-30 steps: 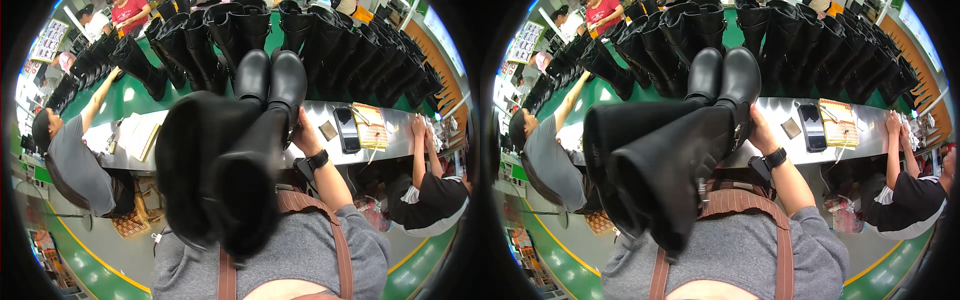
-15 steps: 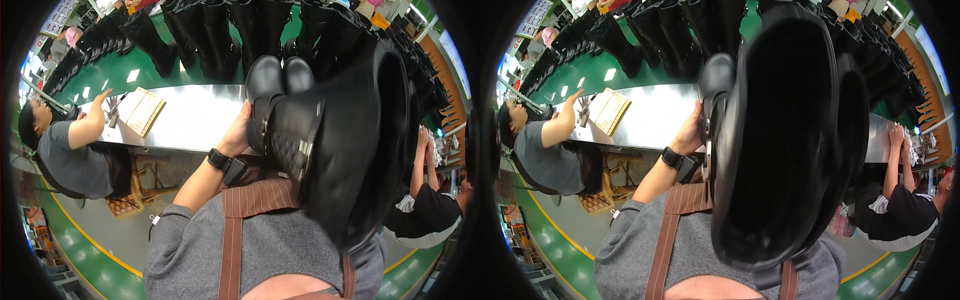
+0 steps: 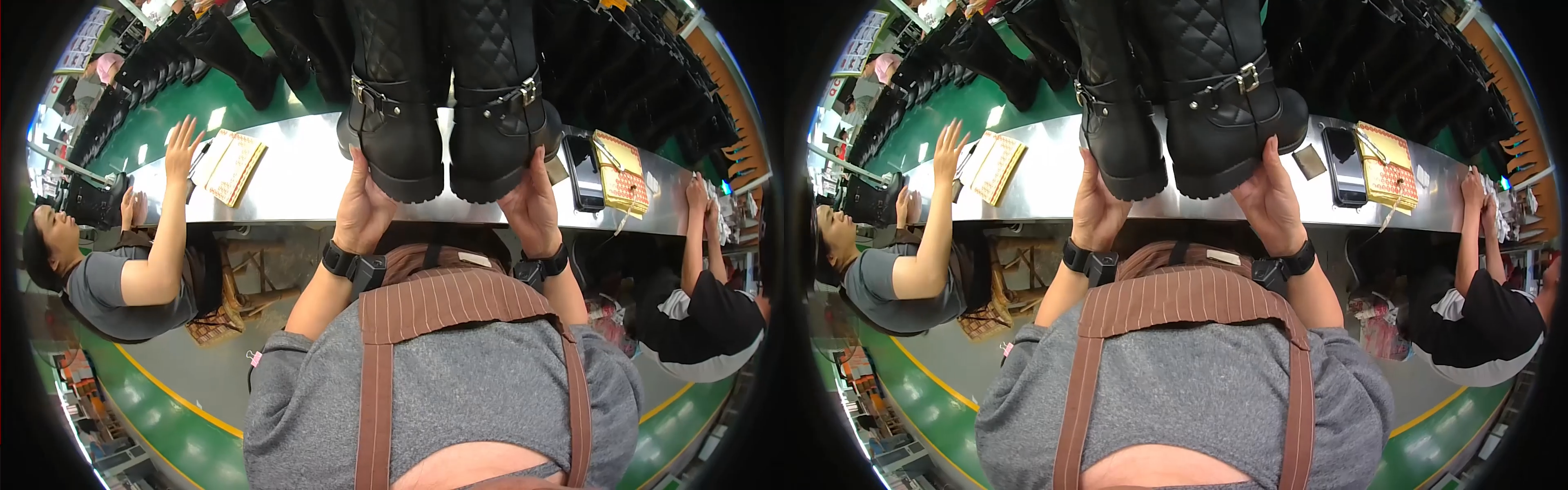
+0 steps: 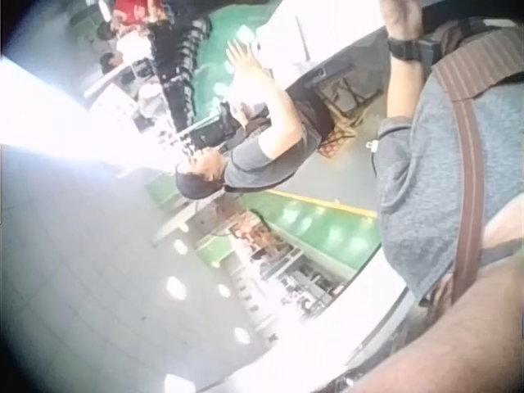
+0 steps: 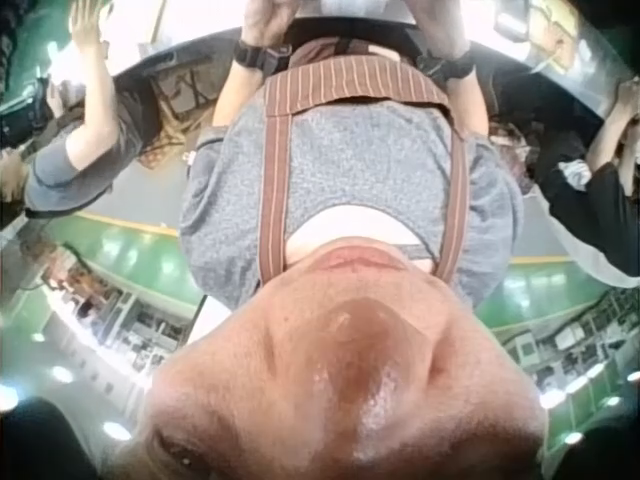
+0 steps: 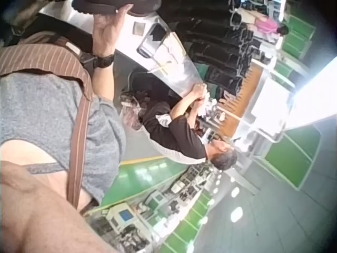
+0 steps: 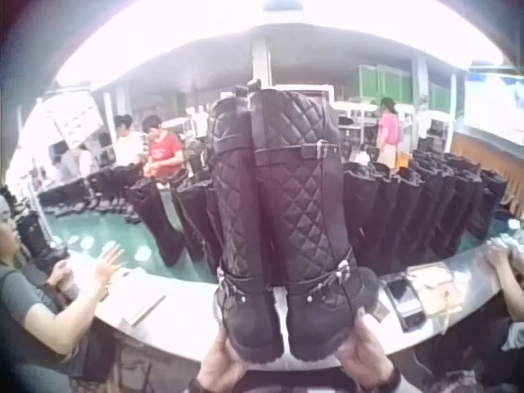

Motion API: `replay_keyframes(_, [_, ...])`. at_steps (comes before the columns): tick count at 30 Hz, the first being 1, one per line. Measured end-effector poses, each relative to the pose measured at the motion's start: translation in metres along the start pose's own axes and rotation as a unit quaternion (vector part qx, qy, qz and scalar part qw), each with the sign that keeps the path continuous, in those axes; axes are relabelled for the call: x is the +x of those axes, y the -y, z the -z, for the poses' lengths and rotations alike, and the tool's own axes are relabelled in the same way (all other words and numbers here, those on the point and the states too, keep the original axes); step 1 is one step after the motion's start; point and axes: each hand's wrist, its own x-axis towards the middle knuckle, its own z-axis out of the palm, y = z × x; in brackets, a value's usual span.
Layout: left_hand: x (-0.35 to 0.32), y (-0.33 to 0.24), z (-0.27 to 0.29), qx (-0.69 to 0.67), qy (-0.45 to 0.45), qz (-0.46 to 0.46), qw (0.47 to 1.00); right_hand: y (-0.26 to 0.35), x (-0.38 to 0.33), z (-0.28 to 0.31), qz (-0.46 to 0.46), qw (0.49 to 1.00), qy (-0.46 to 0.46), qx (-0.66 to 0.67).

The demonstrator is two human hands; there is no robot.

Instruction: Checking the quality of and polishing finished black leather boots on a manufacturing line.

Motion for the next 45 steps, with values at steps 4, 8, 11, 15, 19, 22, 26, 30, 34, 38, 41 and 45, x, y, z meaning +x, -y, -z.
replay_keyframes(4, [-0.001,-0.002,-0.001,-0.012,-0.013,-0.007,1.0,-0.004,0.002,-0.007,0.019,1.0,-0.001,-0.004])
replay_keyframes(8, [-0.002,-0.003,-0.001,-0.015,-0.033,-0.023,0.999,-0.004,0.003,-0.009,0.018,1.0,-0.015,-0.016])
replay_keyframes(11, [-0.001,0.0,0.002,-0.01,-0.04,-0.031,0.999,-0.004,0.004,-0.008,0.026,0.999,-0.034,-0.022])
replay_keyframes(15, [0.004,0.007,0.011,0.015,-0.008,-0.049,0.999,-0.007,0.006,-0.004,0.03,0.997,-0.05,-0.044])
replay_keyframes(19, [0.005,0.011,0.015,0.012,-0.091,-0.01,0.996,-0.012,0.007,-0.001,0.02,0.995,-0.065,-0.068])
replay_keyframes(22, [0.006,0.012,0.014,0.005,-0.015,-0.055,0.998,-0.016,0.008,-0.001,0.004,0.994,-0.096,-0.045])
replay_keyframes(26, [0.009,0.011,0.014,-0.022,-0.078,-0.042,0.996,-0.019,0.011,0.001,0.031,0.996,-0.074,-0.047])
replay_keyframes(30, [0.01,0.011,0.02,-0.024,-0.04,-0.046,0.998,-0.019,0.011,0.007,0.045,0.995,-0.07,-0.063])
replay_keyframes(34, [0.009,0.011,0.023,-0.015,-0.039,-0.044,0.998,-0.019,0.01,0.01,0.035,0.997,-0.051,-0.055])
replay_keyframes(38, [0.009,0.011,0.02,-0.002,-0.055,-0.058,0.997,-0.019,0.011,0.006,0.035,0.998,-0.042,-0.04])
replay_keyframes(41, [0.011,0.011,0.02,-0.013,-0.04,-0.053,0.998,-0.015,0.011,0.005,0.028,0.995,-0.069,-0.06])
replay_keyframes(45, [0.016,0.01,0.027,-0.006,-0.014,-0.029,0.999,-0.013,0.011,0.013,0.01,0.998,0.031,-0.048])
